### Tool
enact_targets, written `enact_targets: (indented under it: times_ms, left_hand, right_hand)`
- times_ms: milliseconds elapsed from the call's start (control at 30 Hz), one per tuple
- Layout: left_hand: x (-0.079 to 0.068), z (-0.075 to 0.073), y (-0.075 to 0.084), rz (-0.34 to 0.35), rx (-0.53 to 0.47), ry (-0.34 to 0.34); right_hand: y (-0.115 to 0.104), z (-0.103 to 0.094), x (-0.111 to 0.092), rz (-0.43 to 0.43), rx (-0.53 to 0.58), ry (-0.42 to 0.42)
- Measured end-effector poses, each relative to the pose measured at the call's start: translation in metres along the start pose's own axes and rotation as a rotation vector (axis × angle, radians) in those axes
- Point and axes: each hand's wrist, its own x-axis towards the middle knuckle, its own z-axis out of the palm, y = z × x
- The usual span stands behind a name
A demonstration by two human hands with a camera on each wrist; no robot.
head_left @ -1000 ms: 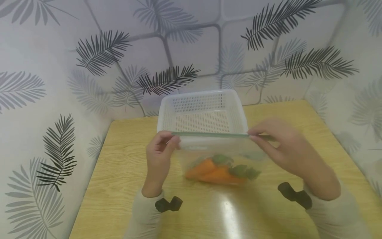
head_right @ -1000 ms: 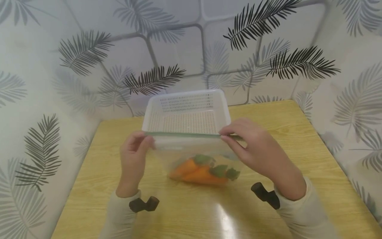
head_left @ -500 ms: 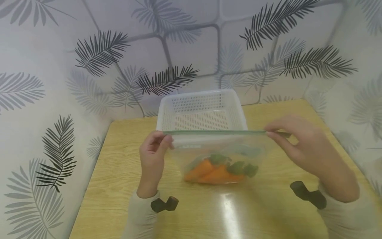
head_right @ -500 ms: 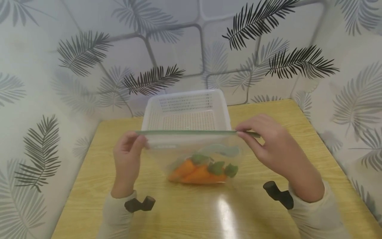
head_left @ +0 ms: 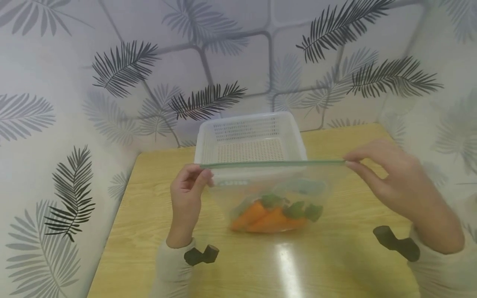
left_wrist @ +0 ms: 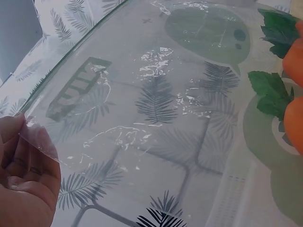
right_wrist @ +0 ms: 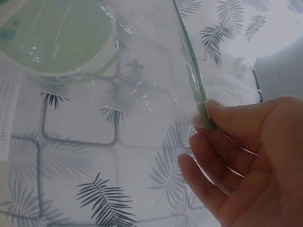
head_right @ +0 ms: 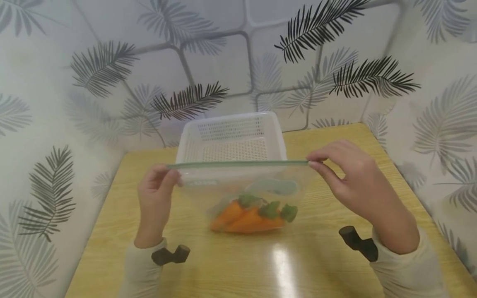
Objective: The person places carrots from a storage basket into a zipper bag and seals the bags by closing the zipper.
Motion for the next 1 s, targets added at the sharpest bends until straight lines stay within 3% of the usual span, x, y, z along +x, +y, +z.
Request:
enact_targets:
  times_ms: [333, 633, 867, 1000]
  left_hand:
    - [0.001, -0.007, 0.003, -0.030, 0.015, -0.128]
    - [0.002, -0.005, 0.008, -0.055, 0.008, -0.167]
    - [0.001, 0.001, 0.007, -0.066, 0.057, -0.203]
    - [0.000, 0.005, 0.005, -0.051, 0.038, -0.238]
  right_hand:
    - [0.002, 0.000, -0.007, 0.041, 0.026, -0.015]
    - [0.009, 0.002, -0.016, 0.110, 0.023, -0.066]
    - [0.017, 0.004, -0.029, 0.165, 0.047, -0.159]
    - [0.018, 0.006, -0.033, 0.215, 0.022, -0.258]
